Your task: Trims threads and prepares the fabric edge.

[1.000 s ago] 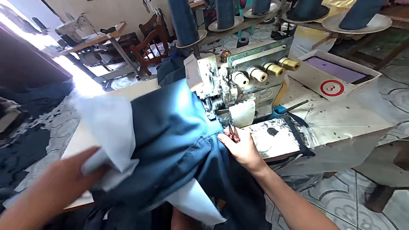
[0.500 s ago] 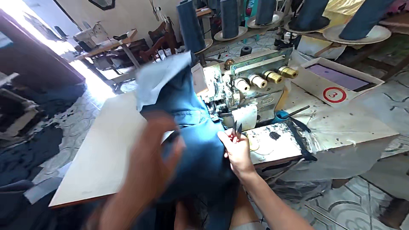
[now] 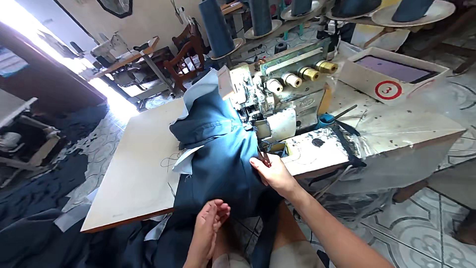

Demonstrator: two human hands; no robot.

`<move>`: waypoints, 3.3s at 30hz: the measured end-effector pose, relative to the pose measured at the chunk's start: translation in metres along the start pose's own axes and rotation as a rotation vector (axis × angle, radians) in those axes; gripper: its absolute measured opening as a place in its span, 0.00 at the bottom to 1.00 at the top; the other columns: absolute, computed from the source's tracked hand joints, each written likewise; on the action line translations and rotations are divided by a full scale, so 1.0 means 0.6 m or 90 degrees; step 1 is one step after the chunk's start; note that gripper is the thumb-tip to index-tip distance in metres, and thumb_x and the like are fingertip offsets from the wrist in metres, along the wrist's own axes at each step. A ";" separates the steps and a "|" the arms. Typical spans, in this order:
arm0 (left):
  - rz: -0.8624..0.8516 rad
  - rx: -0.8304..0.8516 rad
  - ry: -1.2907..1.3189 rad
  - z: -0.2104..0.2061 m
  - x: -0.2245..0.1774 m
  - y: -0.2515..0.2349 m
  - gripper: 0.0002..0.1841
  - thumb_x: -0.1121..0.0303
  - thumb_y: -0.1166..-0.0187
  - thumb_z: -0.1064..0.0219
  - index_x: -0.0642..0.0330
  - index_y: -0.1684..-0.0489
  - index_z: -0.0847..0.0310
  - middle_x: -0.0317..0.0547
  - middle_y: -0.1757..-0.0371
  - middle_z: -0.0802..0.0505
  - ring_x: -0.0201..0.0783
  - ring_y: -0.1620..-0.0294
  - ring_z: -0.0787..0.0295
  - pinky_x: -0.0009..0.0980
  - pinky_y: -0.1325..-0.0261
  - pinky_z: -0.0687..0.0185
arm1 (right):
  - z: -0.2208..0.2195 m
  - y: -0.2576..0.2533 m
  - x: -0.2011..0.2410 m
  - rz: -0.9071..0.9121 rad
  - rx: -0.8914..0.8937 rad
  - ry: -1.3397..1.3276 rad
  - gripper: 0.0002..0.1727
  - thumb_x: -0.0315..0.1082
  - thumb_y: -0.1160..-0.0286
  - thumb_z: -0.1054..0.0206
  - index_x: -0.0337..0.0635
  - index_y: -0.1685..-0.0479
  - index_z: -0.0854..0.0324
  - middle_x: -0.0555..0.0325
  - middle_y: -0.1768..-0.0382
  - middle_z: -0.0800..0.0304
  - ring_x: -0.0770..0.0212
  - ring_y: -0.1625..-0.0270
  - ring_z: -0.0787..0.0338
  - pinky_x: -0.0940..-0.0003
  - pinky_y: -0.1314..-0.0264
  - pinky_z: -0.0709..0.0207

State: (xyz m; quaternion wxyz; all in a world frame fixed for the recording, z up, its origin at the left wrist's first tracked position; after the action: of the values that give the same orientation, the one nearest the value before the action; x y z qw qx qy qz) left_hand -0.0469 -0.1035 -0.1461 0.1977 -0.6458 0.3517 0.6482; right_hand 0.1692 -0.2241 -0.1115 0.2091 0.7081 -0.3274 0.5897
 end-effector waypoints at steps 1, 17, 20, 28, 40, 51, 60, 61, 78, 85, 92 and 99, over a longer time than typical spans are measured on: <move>-0.016 -0.067 0.006 0.002 -0.004 0.000 0.14 0.68 0.08 0.54 0.56 0.55 0.20 0.33 0.65 0.05 0.30 0.61 0.05 0.31 0.49 0.08 | 0.000 0.003 0.000 -0.016 0.003 -0.009 0.13 0.32 0.17 0.37 0.49 0.74 0.22 0.75 0.89 0.32 0.79 0.88 0.34 0.82 0.83 0.36; -0.103 -0.242 -0.114 0.107 -0.121 0.010 0.15 0.62 0.05 0.56 0.57 0.41 0.26 0.28 0.59 0.06 0.24 0.58 0.06 0.27 0.54 0.07 | 0.034 0.031 0.024 0.078 -0.074 0.017 0.07 0.29 0.32 0.24 0.49 0.76 0.13 0.75 0.83 0.18 0.84 0.85 0.30 0.86 0.81 0.36; 0.046 -0.153 -0.202 0.109 -0.064 0.026 0.17 0.63 0.07 0.52 0.68 0.40 0.24 0.39 0.56 0.07 0.29 0.56 0.07 0.32 0.49 0.08 | 0.023 0.041 0.012 0.047 0.009 0.020 0.06 0.31 0.32 0.23 0.43 0.59 0.09 0.73 0.72 0.11 0.85 0.82 0.28 0.87 0.80 0.33; 0.010 -0.017 -0.109 0.097 0.003 0.000 0.10 0.71 0.21 0.43 0.58 0.59 0.14 0.34 0.61 0.03 0.26 0.56 0.06 0.28 0.45 0.10 | 0.027 0.061 -0.014 0.003 -0.040 0.049 0.27 0.33 0.36 0.22 0.42 0.32 0.17 0.70 0.66 0.15 0.83 0.84 0.30 0.87 0.82 0.32; -0.171 -0.198 -0.094 0.085 -0.147 -0.008 0.12 0.73 0.14 0.51 0.55 0.57 0.18 0.28 0.66 0.04 0.24 0.65 0.05 0.26 0.59 0.07 | -0.013 0.079 0.014 -0.038 -0.055 -0.084 0.10 0.32 0.30 0.25 0.51 0.73 0.23 0.76 0.87 0.26 0.81 0.88 0.31 0.84 0.85 0.34; -0.097 -0.127 0.091 0.036 -0.058 0.026 0.14 0.75 0.24 0.46 0.55 0.44 0.23 0.32 0.60 0.03 0.26 0.60 0.04 0.28 0.55 0.06 | 0.076 0.173 0.004 0.081 -0.044 0.072 0.12 0.52 0.27 0.26 0.59 0.71 0.17 0.82 0.81 0.21 0.86 0.83 0.26 0.87 0.81 0.30; -0.224 -0.104 0.002 0.058 -0.087 -0.005 0.13 0.72 0.20 0.44 0.49 0.43 0.21 0.23 0.55 0.04 0.23 0.55 0.06 0.26 0.50 0.08 | 0.049 0.161 -0.033 0.078 -0.007 0.056 0.12 0.45 0.19 0.33 0.53 0.70 0.17 0.82 0.79 0.22 0.89 0.81 0.27 0.90 0.78 0.29; -0.243 -0.104 -0.015 0.061 -0.097 -0.021 0.13 0.70 0.19 0.43 0.50 0.40 0.22 0.23 0.53 0.05 0.24 0.54 0.06 0.26 0.50 0.07 | 0.043 0.154 -0.033 0.067 -0.016 0.061 0.12 0.44 0.19 0.34 0.53 0.72 0.18 0.82 0.80 0.24 0.88 0.82 0.28 0.89 0.79 0.30; -0.237 -0.125 -0.336 0.046 -0.191 -0.311 0.29 0.55 0.05 0.54 0.60 0.10 0.48 0.58 0.18 0.25 0.48 0.19 0.25 0.52 0.18 0.31 | 0.012 -0.040 -0.013 0.033 -0.146 0.166 0.20 0.36 0.15 0.37 0.44 0.82 0.26 0.69 0.91 0.32 0.74 0.90 0.30 0.75 0.83 0.30; -0.532 -0.284 -0.502 0.027 -0.218 -0.226 0.36 0.62 0.17 0.35 0.79 0.18 0.45 0.77 0.15 0.38 0.64 0.14 0.40 0.53 0.16 0.38 | 0.009 0.108 -0.037 0.126 -0.084 0.259 0.13 0.39 0.25 0.33 0.39 0.72 0.18 0.65 0.78 0.21 0.77 0.75 0.21 0.79 0.69 0.26; -0.715 0.686 -0.921 -0.205 -0.100 0.028 0.16 0.56 0.28 0.22 0.51 0.47 0.11 0.49 0.28 0.13 0.55 0.16 0.26 0.73 0.14 0.51 | 0.028 0.365 -0.145 0.225 -0.069 0.367 0.15 0.37 0.27 0.32 0.37 0.79 0.16 0.52 0.65 0.10 0.71 0.60 0.12 0.82 0.55 0.19; -0.681 0.925 -0.922 -0.255 -0.125 0.113 0.13 0.64 0.24 0.26 0.66 0.71 0.12 0.55 0.65 0.08 0.56 0.55 0.08 0.56 0.35 0.20 | 0.053 0.424 -0.044 0.301 -0.106 0.478 0.11 0.41 0.23 0.31 0.42 0.61 0.12 0.53 0.50 0.10 0.74 0.60 0.12 0.83 0.62 0.19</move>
State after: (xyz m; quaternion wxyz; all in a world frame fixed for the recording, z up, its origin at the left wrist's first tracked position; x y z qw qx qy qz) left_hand 0.0185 -0.2434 -0.0465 0.9267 0.0767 0.1272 0.3452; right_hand 0.0086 -0.4178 -0.1668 0.2289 0.3317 -0.4282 0.8088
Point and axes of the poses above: each hand's wrist, its own y-axis away from the middle knuckle, its own z-axis out of the back of the hand, x = y × z, the point moved 2 cm from there along -y, towards the middle knuckle
